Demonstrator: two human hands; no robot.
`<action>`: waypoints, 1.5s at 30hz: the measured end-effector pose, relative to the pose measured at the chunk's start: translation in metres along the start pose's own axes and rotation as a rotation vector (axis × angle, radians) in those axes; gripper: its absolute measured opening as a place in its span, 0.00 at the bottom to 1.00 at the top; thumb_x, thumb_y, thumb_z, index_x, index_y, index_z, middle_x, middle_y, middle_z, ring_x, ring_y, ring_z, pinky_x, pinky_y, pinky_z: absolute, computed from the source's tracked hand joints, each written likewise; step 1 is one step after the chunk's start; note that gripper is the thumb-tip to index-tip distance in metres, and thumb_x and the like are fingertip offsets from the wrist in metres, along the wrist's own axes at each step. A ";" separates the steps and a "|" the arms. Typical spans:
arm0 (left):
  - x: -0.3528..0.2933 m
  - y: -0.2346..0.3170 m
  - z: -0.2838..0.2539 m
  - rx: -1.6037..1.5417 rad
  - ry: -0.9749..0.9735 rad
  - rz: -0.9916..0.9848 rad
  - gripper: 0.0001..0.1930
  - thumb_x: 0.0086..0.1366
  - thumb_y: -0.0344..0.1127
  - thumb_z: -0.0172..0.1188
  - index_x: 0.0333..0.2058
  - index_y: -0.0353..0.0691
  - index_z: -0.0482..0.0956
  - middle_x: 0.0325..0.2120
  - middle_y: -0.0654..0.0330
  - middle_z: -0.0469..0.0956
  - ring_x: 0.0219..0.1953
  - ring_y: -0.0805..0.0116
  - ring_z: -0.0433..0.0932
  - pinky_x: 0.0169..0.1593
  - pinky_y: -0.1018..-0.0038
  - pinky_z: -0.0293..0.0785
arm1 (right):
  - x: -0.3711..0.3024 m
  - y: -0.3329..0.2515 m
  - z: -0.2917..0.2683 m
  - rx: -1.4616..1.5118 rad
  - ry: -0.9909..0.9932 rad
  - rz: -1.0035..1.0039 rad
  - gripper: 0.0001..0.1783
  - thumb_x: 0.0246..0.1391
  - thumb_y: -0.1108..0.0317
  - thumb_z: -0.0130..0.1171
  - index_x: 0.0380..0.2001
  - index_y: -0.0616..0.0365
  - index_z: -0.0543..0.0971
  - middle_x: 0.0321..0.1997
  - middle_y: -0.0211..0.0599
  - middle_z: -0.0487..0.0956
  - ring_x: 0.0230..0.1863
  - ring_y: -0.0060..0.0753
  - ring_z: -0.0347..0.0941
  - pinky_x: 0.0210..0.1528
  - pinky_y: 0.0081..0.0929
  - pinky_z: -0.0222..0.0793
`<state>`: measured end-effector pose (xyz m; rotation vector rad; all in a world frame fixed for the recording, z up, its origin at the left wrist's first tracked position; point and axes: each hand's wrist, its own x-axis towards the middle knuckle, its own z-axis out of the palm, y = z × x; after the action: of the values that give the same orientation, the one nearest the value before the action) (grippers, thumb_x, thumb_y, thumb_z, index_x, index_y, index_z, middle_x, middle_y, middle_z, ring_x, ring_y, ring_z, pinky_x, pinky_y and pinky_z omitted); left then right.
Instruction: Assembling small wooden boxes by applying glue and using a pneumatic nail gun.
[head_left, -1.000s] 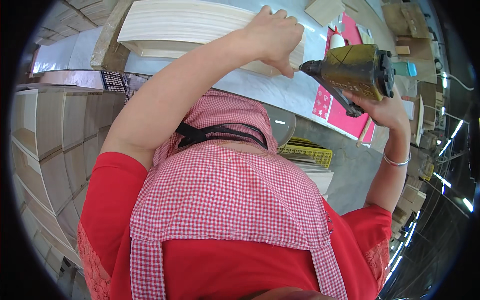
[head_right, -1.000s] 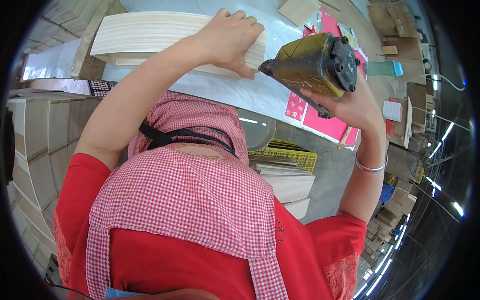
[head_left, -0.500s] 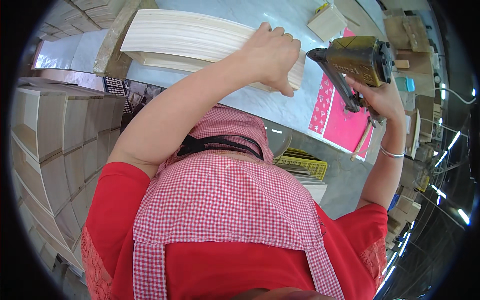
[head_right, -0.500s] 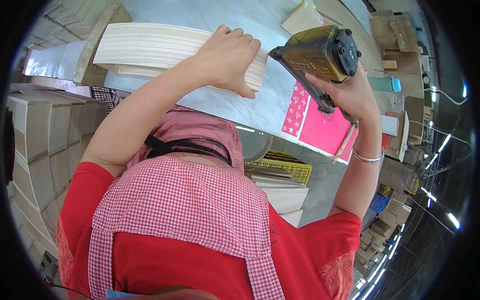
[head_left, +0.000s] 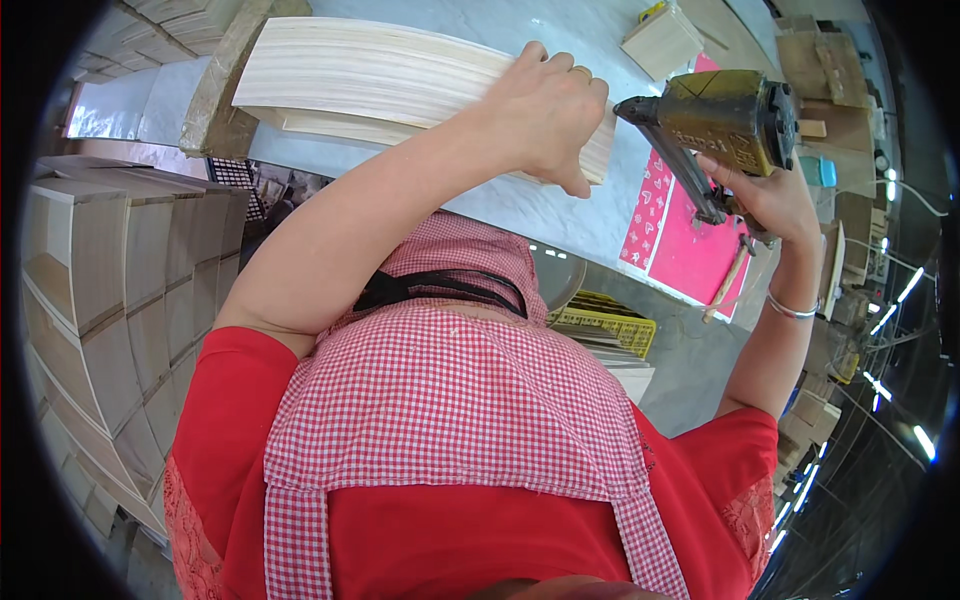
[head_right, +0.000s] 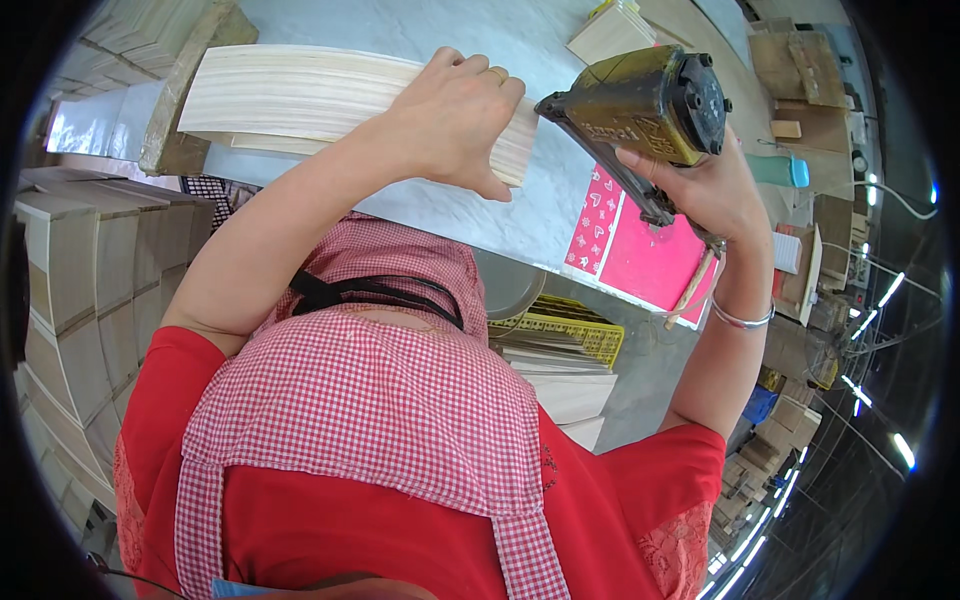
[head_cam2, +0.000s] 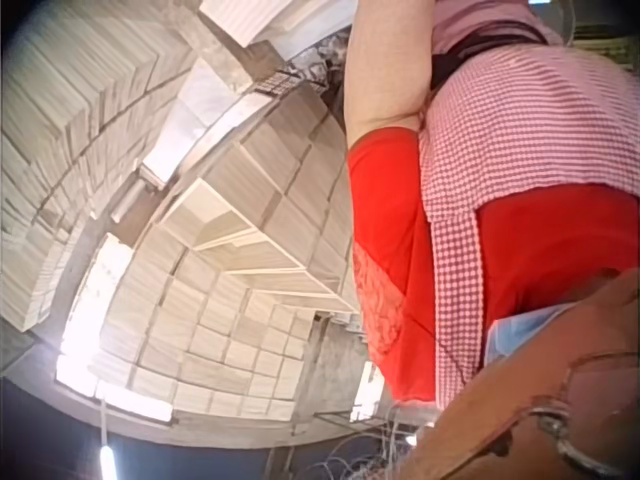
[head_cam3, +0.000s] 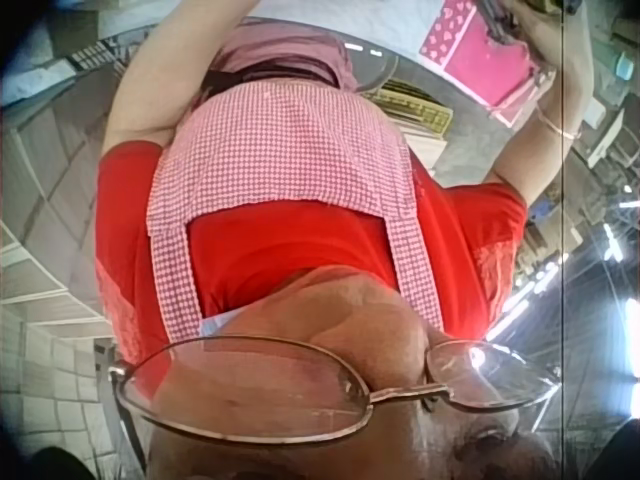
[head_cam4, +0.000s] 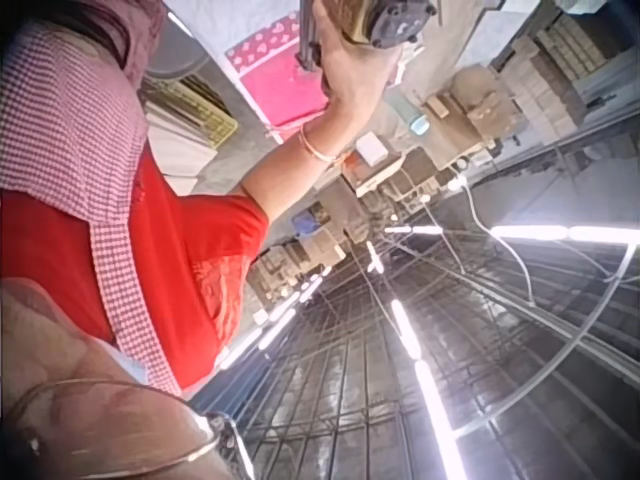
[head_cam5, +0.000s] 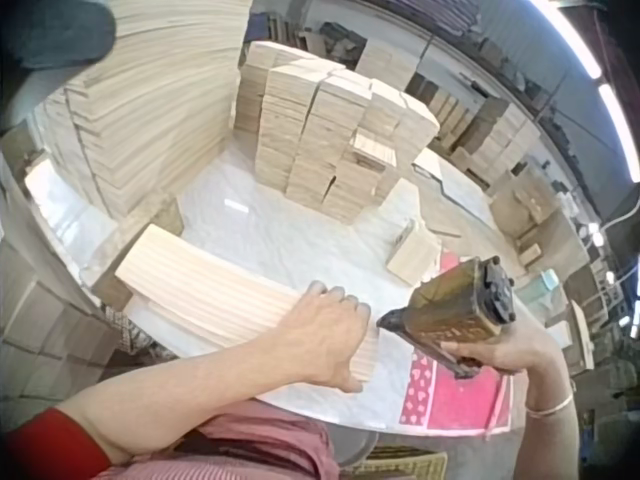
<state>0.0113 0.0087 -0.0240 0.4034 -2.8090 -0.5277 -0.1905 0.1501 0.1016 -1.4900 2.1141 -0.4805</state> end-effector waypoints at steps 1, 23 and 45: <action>0.000 0.000 0.000 0.000 -0.006 0.000 0.36 0.36 0.55 0.76 0.39 0.33 0.78 0.35 0.52 0.81 0.44 0.57 0.76 0.54 0.64 0.65 | 0.001 0.001 0.000 0.018 0.001 -0.001 0.21 0.48 0.70 0.74 0.45 0.65 0.79 0.43 0.35 0.84 0.43 0.24 0.77 0.49 0.28 0.74; -0.130 -0.032 0.021 -0.219 0.167 0.183 0.19 0.53 0.43 0.70 0.38 0.37 0.77 0.41 0.51 0.78 0.48 0.53 0.77 0.54 0.60 0.72 | -0.066 0.027 -0.006 0.022 0.216 0.212 0.20 0.49 0.73 0.70 0.46 0.66 0.79 0.44 0.38 0.84 0.45 0.27 0.80 0.48 0.29 0.74; -0.111 0.006 0.018 -0.803 -0.369 0.192 0.18 0.56 0.40 0.69 0.43 0.36 0.81 0.38 0.54 0.83 0.39 0.61 0.82 0.42 0.64 0.76 | -0.119 0.023 -0.012 0.013 0.240 0.209 0.23 0.47 0.75 0.74 0.46 0.66 0.78 0.46 0.38 0.82 0.44 0.29 0.78 0.47 0.29 0.75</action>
<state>0.1082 0.0545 -0.0600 -0.1442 -2.5970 -1.7148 -0.1828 0.2698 0.1222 -1.2369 2.4143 -0.6181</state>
